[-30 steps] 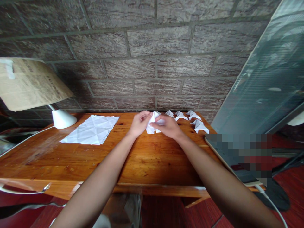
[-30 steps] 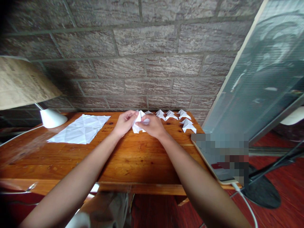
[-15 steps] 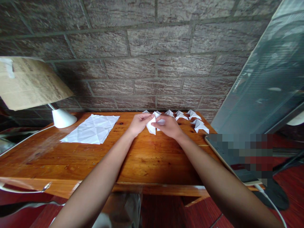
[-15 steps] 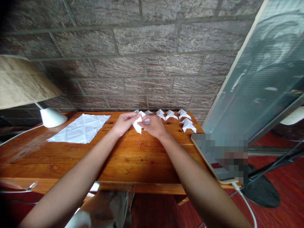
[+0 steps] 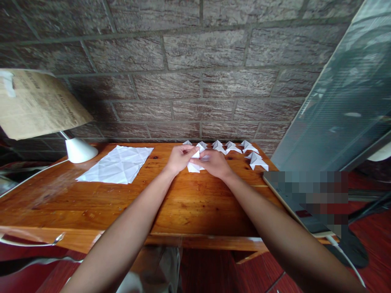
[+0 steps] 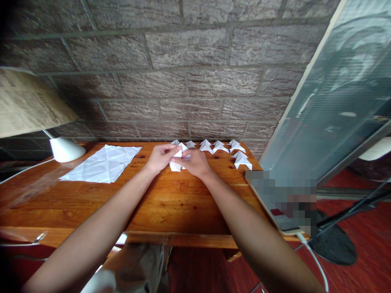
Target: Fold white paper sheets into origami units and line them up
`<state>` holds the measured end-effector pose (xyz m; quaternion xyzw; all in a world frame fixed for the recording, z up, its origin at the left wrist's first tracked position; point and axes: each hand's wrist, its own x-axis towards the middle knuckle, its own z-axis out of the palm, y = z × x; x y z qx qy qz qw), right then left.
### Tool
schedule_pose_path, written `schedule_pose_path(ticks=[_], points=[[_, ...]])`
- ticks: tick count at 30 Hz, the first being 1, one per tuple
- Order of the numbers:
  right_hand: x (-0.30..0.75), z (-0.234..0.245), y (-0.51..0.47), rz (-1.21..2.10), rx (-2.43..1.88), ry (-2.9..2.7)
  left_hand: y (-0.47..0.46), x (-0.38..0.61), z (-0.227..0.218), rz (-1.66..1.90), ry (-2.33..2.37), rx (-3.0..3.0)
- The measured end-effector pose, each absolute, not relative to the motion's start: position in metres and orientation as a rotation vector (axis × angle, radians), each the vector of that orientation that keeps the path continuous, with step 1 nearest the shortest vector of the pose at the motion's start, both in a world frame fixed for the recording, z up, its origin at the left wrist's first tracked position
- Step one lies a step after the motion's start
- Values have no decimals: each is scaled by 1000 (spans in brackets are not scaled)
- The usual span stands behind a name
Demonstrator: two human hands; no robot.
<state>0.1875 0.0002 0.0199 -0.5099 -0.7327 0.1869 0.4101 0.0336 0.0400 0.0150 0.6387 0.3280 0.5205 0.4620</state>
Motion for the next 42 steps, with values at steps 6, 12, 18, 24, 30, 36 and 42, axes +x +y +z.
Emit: schedule_pose_path(ticks=[6, 12, 18, 24, 30, 36, 42], points=[[188, 15, 4, 512, -1227, -1858, 39, 33, 16, 1268, 822, 1556], [192, 15, 8, 629, -1177, -1863, 39, 34, 16, 1273, 798, 1521], [192, 17, 6, 727, -1205, -1867, 40, 34, 14, 1274, 819, 1523], [189, 16, 4, 672, -1266, -1859, 41, 31, 13, 1290, 835, 1534], [186, 14, 5, 585, -1241, -1825, 38, 30, 18, 1230, 809, 1588], [190, 17, 5, 669, -1177, -1865, 44, 20, 17, 1053, 735, 1603], [190, 17, 5, 717, -1190, -1900, 49, 13, 14, 928, 710, 1562]])
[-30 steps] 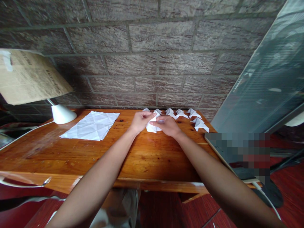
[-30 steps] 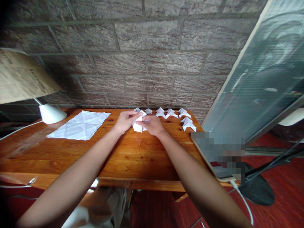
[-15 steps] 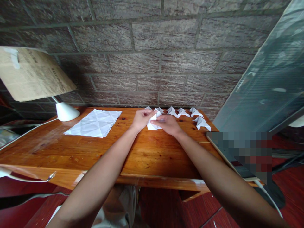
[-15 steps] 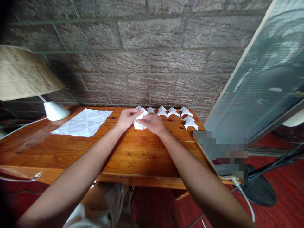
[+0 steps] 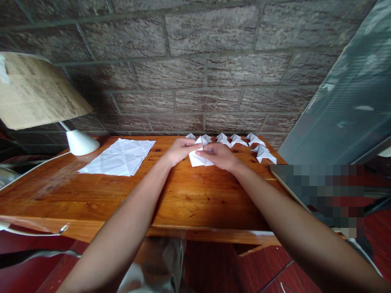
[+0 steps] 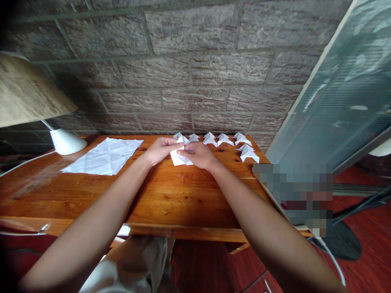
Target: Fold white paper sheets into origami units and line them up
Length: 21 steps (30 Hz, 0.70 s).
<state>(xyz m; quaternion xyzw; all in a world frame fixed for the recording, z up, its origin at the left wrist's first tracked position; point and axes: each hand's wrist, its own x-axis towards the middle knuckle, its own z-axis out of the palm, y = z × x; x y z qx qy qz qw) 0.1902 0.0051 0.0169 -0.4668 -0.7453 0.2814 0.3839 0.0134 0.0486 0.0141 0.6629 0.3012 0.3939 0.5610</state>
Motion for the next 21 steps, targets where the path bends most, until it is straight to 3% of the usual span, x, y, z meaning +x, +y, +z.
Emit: schedule_pose_path(ticks=[7, 21], points=[[189, 18, 7, 853, -1184, -1842, 48, 18, 12, 1021, 776, 1505], [192, 13, 9, 722, -1228, -1828, 46, 19, 14, 1078, 836, 1551]])
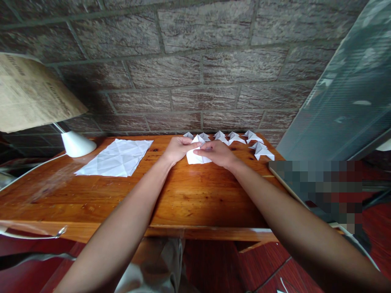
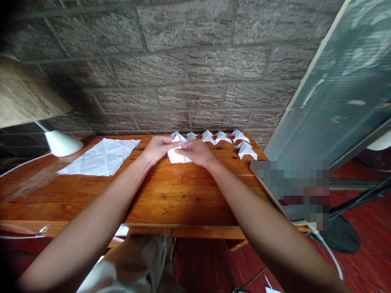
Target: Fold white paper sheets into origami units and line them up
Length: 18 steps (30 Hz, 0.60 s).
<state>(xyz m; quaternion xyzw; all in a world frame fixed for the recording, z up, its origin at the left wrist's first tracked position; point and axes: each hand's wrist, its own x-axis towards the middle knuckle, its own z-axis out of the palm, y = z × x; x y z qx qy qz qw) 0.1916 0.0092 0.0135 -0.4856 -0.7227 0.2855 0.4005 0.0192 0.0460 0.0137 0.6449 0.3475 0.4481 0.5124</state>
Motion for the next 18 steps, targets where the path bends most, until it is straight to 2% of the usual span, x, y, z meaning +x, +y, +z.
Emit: schedule_pose_path(ticks=[18], points=[[193, 20, 5, 522, -1286, -1890, 41, 29, 15, 1199, 767, 1518]])
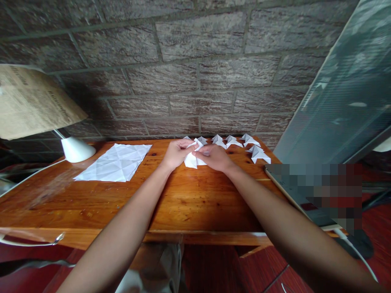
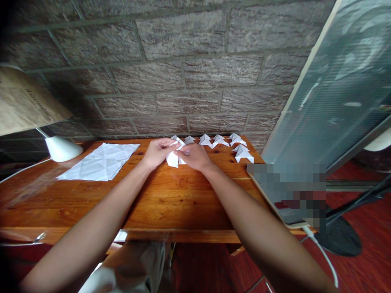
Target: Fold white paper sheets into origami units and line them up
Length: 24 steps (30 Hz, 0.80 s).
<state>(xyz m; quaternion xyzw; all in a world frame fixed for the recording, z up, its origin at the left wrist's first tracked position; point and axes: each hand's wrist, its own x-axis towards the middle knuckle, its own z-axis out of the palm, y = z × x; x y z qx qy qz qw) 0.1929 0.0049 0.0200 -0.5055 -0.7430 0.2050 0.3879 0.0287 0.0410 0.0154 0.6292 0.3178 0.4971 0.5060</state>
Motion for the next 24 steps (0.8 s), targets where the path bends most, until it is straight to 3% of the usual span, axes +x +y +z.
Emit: schedule_pose_path(ticks=[4, 12, 24], points=[[203, 26, 13, 483, -1253, -1738, 42, 29, 15, 1251, 783, 1551], [204, 24, 16, 954, -885, -1641, 37, 30, 16, 1197, 752, 1641], [202, 30, 10, 950, -922, -1556, 35, 30, 18, 1215, 700, 1691]])
